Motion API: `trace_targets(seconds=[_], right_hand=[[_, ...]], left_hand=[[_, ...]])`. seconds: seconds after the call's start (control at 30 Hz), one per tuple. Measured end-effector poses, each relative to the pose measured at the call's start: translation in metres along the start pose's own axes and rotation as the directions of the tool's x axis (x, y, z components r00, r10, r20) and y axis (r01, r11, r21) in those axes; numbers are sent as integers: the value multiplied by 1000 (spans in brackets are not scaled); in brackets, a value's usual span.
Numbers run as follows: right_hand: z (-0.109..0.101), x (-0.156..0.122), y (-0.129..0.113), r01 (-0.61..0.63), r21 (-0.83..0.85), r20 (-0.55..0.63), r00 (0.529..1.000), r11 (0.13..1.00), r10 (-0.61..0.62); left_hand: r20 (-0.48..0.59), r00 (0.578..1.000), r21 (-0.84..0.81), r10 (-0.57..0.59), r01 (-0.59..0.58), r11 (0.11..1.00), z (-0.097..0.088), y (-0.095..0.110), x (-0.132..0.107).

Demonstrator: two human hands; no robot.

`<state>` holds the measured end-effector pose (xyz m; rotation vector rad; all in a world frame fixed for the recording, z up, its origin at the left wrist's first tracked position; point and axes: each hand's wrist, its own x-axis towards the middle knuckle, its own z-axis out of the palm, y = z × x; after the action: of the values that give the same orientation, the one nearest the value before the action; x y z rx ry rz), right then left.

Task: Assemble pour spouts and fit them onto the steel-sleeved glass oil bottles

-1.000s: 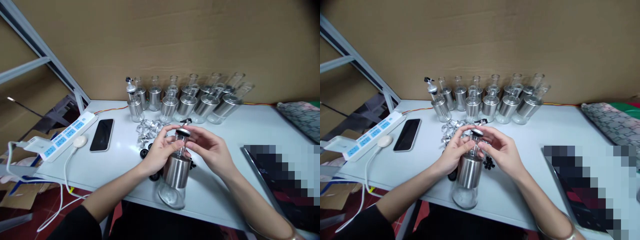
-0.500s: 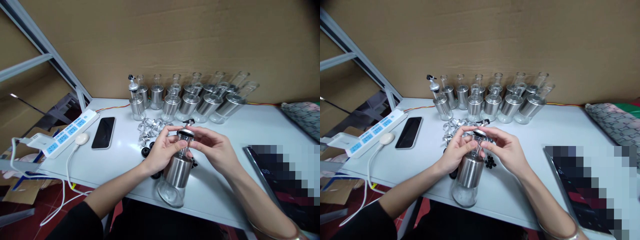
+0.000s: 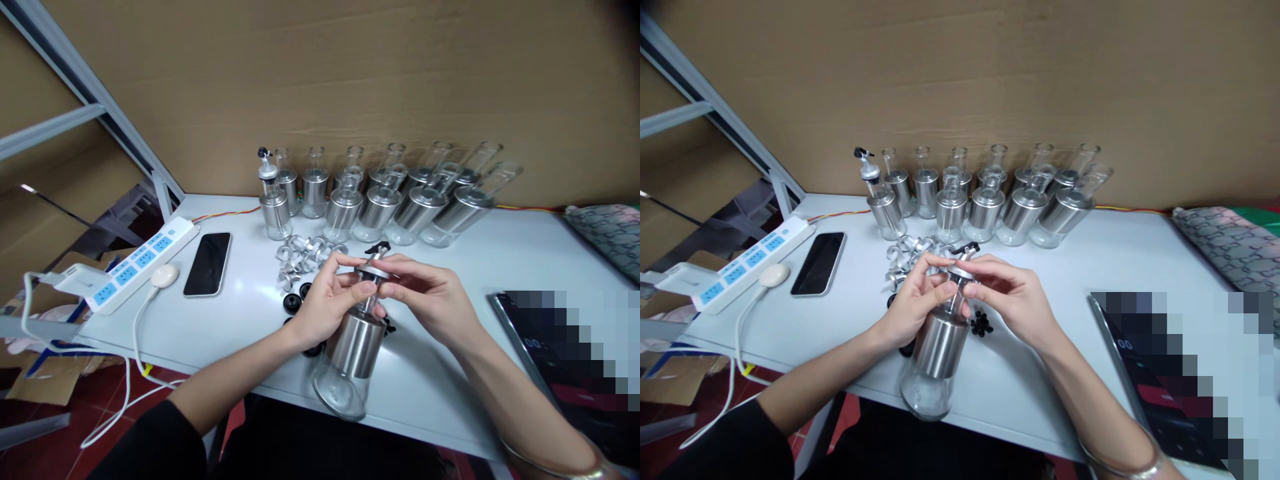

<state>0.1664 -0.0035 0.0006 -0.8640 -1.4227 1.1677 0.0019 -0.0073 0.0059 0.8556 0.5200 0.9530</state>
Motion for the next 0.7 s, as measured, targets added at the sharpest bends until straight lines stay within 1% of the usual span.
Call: trace_targets(seconds=[0.1,0.27,0.4,0.5,0.57,0.63,0.67,0.7], right_hand=[[1,0,-1,-17,62,27,1000,998,15],[-1,-1,-3,-57,168,101,994,984,41],[-4,-3,-2,-25,150,104,995,988,10],[-1,-5,-1,-10,123,70,998,992,2],[1,-6,0,3,111,11,1000,994,-4],[3,-5,-1,23,133,-66,998,991,-14],[3,-5,-1,33,154,-101,995,987,-18],[3,-4,-1,41,173,-135,991,984,-18]], left_hand=[[-6,1000,-16,0,0,1000,0,-1,-1],[23,1000,-21,4,-3,1000,2,-5,-3],[47,999,-59,-3,6,998,6,-8,-6],[55,998,-92,-7,12,996,9,-6,-8],[45,999,-85,11,-7,996,12,3,-7],[33,997,-37,67,-66,997,14,19,-5],[25,992,8,122,-122,993,15,30,-3],[12,979,73,204,-204,976,16,41,0]])
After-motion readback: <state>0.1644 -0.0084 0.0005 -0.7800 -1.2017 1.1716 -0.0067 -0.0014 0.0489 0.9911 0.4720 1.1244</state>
